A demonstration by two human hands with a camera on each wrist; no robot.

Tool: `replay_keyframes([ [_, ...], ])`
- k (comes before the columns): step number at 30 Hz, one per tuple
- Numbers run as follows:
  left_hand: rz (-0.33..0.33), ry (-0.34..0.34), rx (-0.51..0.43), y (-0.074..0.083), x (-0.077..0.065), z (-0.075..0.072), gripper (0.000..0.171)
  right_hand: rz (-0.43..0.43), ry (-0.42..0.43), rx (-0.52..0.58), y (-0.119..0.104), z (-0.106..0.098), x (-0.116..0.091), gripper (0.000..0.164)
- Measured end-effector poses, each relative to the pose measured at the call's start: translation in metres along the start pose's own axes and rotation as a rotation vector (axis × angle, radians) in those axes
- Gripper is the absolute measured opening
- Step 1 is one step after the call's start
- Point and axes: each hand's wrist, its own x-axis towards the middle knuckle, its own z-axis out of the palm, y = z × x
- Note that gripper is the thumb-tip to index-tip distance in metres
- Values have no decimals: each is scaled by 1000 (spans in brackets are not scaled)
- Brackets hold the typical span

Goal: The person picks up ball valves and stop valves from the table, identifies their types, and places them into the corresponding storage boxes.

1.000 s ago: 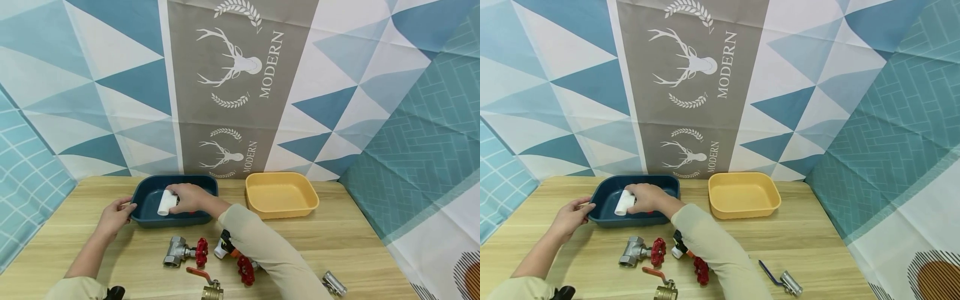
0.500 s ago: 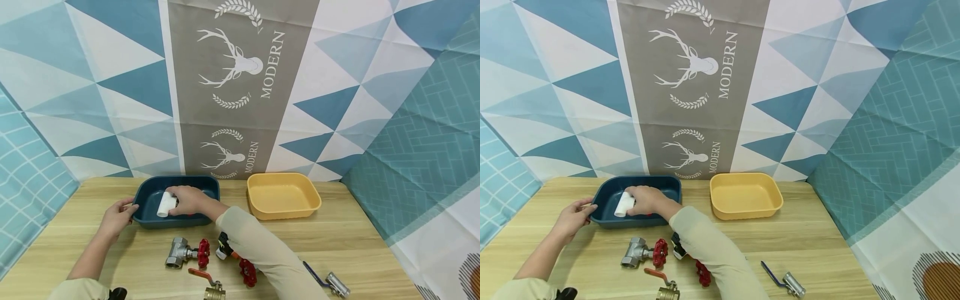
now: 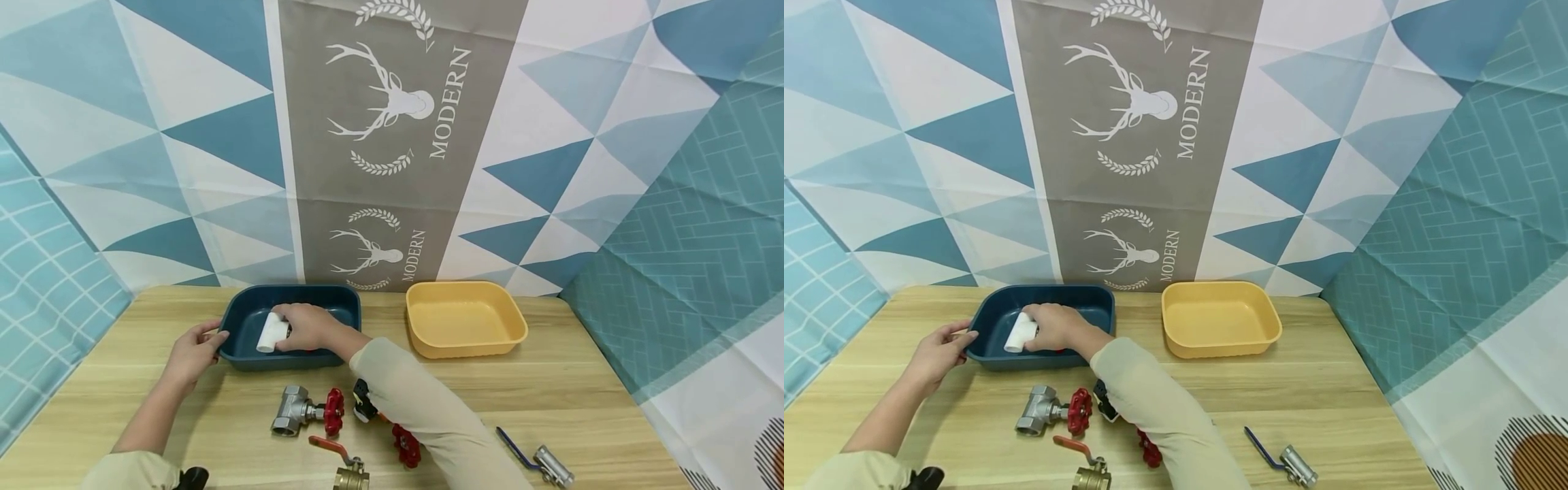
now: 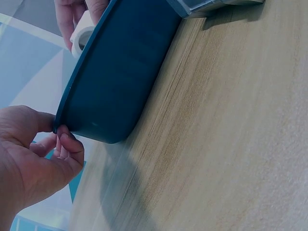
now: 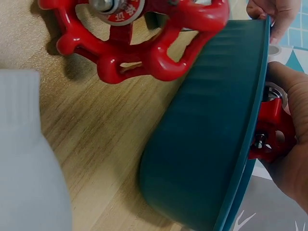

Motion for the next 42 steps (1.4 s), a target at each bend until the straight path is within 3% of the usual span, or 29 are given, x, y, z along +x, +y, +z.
replay_keyframes([
  [42,-3,14,-10,-1,1,0,56,34,-8,-67,-12,18,19,63],
])
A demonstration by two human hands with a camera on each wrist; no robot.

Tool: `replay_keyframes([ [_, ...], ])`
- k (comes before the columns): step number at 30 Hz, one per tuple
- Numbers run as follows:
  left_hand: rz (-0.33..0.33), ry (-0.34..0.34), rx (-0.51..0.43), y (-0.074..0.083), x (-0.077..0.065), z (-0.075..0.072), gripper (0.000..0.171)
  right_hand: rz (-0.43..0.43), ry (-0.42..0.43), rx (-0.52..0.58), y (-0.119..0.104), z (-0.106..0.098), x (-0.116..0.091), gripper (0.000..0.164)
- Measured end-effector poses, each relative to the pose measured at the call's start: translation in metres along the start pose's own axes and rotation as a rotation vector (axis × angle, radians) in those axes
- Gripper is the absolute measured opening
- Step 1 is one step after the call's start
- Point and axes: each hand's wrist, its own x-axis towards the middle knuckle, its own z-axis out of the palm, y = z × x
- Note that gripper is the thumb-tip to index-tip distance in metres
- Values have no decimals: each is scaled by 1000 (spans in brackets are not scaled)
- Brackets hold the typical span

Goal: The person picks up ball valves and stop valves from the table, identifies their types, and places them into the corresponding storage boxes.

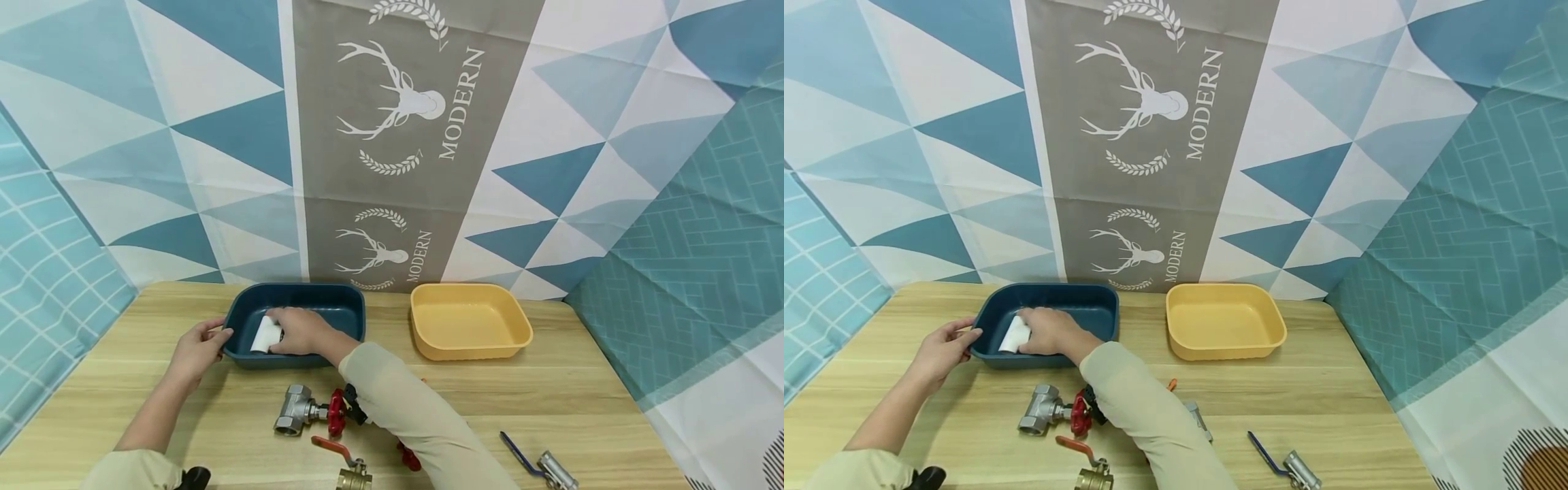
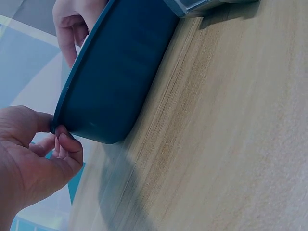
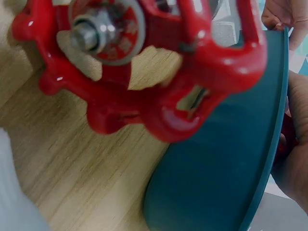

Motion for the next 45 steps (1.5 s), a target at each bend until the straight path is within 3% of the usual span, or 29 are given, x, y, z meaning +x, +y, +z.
replay_keyframes([
  [30,23,13,-13,-2,2,2,53,16,-23,-28,4,12,12,65],
  [45,-3,19,-10,-2,3,2,52,35,-42,-30,5,16,15,65],
])
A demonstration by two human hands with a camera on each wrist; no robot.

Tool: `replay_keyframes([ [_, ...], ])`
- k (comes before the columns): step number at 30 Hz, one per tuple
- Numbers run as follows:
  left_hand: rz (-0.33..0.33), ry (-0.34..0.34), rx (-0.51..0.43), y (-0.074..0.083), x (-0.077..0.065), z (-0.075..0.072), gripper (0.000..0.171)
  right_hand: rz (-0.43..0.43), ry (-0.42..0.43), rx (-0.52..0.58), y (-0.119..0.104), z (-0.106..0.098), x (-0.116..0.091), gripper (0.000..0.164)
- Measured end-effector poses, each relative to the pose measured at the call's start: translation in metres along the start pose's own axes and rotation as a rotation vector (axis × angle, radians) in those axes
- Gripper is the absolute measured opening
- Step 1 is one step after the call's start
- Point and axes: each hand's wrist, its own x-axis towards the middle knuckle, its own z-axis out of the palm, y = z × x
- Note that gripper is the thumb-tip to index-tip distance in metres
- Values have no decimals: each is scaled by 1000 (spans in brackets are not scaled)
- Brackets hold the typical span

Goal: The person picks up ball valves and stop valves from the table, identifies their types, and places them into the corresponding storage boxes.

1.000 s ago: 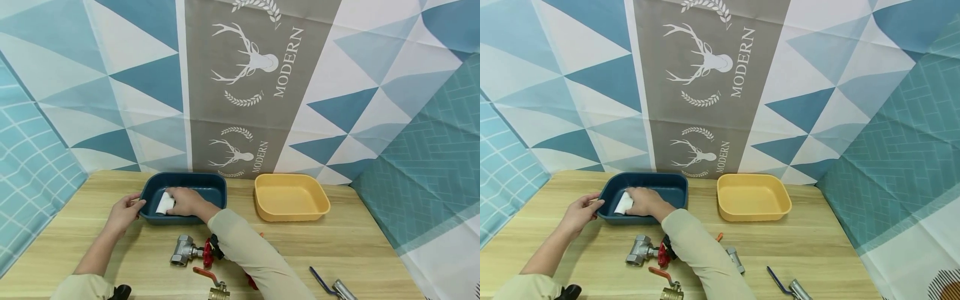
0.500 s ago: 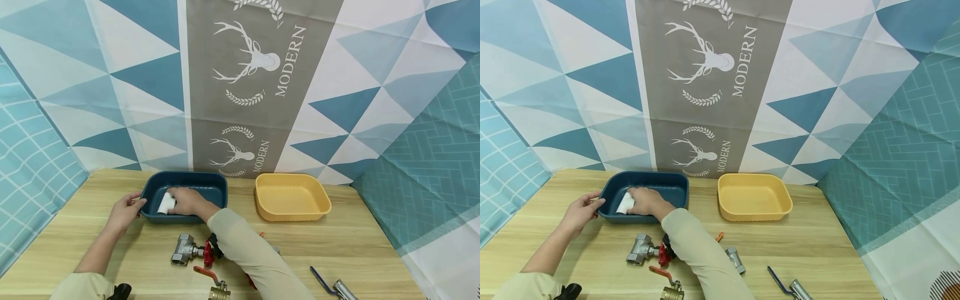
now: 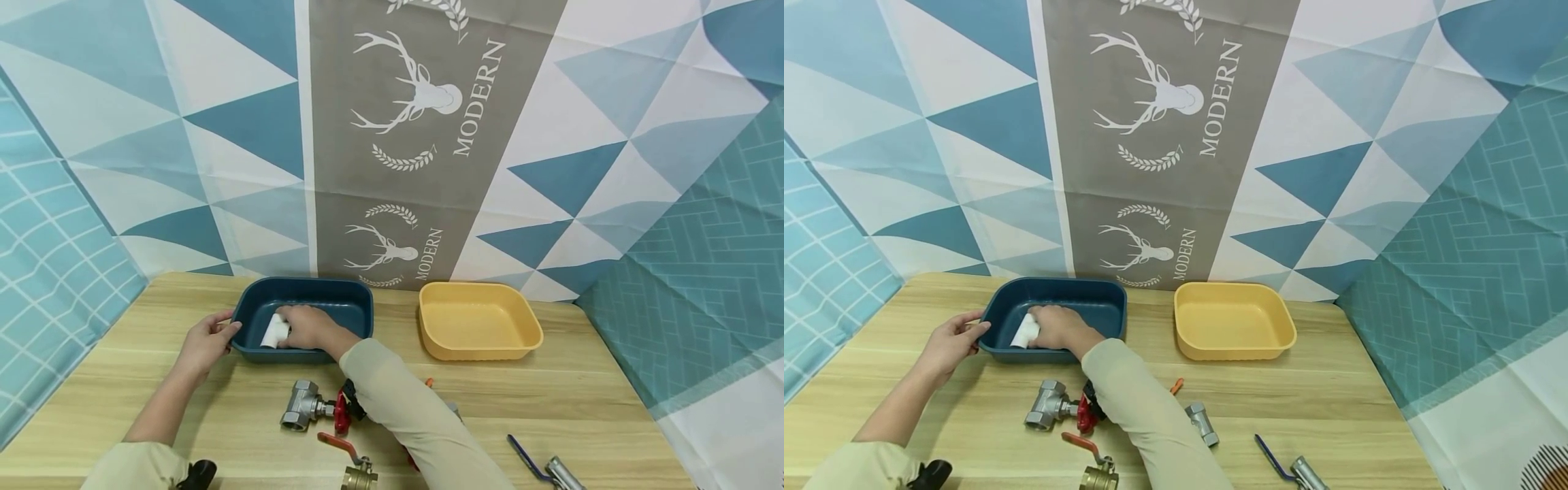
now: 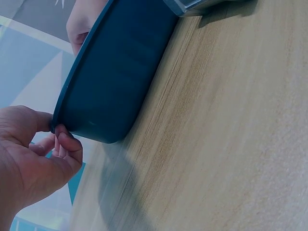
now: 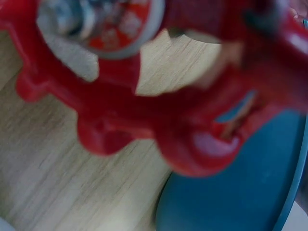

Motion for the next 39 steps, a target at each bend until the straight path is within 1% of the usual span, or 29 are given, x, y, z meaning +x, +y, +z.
replay_keyframes([
  [10,14,-9,-4,-2,1,-1,53,13,-11,-19,0,2,1,62],
  [13,13,-11,-7,-1,0,0,53,17,-6,-28,1,3,0,62],
  [19,8,-17,-22,0,-1,0,53,17,8,-79,2,3,0,62],
  [27,5,-19,-17,0,-2,-1,54,1,34,-101,1,2,-1,60],
  [34,20,-20,-4,0,-4,-2,54,7,42,-133,1,1,-3,61],
  [39,25,-26,-7,0,-4,-2,55,19,52,-134,0,-2,-8,57],
])
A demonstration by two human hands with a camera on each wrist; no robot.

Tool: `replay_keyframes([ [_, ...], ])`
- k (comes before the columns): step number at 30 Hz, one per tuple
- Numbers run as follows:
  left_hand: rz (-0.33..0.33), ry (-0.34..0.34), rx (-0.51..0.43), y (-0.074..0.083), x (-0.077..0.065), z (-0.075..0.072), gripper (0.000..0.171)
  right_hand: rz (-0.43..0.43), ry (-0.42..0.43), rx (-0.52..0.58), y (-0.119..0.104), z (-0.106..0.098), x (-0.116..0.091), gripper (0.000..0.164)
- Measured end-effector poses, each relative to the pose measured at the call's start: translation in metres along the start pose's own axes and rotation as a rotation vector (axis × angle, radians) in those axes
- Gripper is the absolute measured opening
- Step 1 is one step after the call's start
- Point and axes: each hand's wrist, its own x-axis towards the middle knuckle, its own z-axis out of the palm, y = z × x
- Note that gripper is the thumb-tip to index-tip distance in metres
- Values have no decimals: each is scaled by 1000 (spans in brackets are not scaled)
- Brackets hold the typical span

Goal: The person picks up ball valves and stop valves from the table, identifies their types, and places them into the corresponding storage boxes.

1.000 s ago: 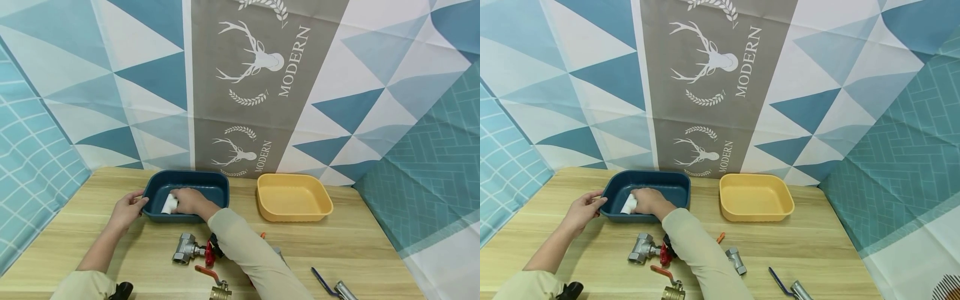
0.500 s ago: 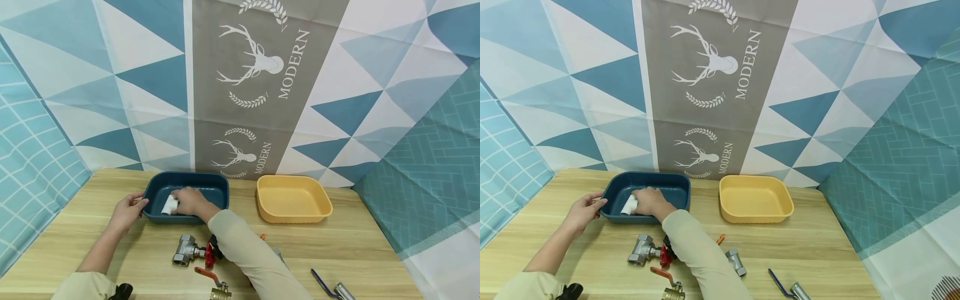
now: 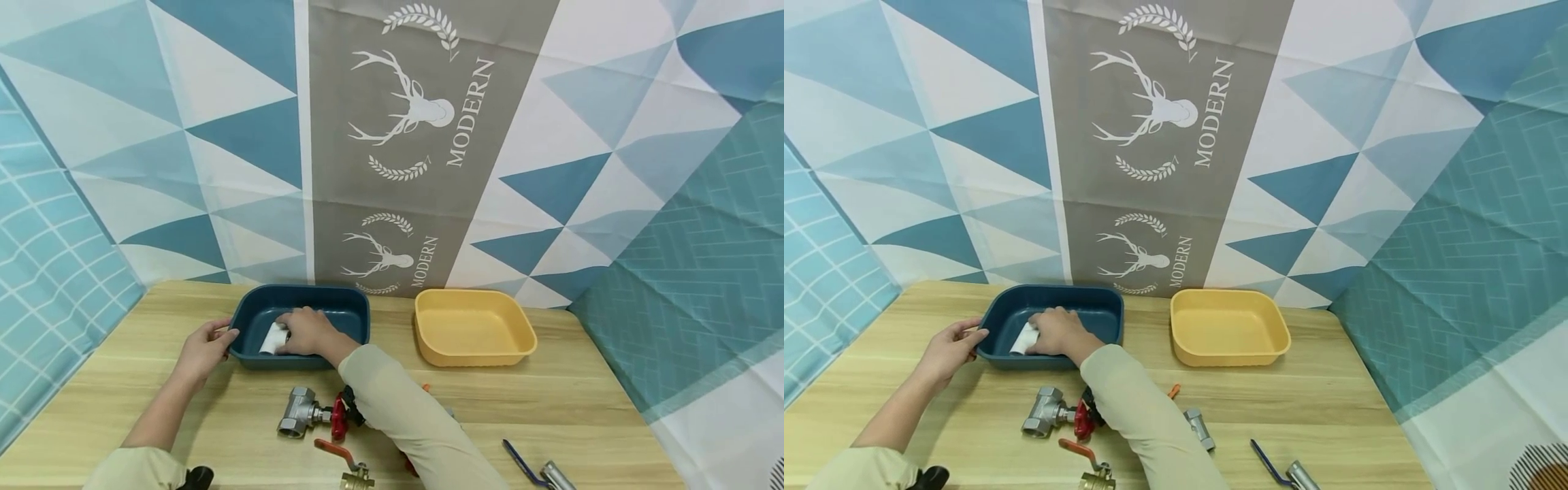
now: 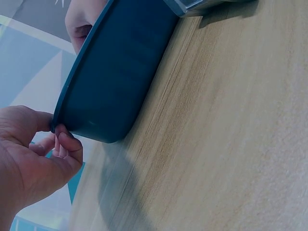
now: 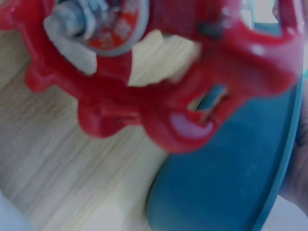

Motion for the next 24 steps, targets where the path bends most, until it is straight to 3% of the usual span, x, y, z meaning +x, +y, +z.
replay_keyframes([
  [6,0,-14,9,0,0,0,57,34,-13,36,1,-7,-8,53],
  [24,14,-5,59,-4,2,-1,57,4,27,46,16,-23,-27,50],
])
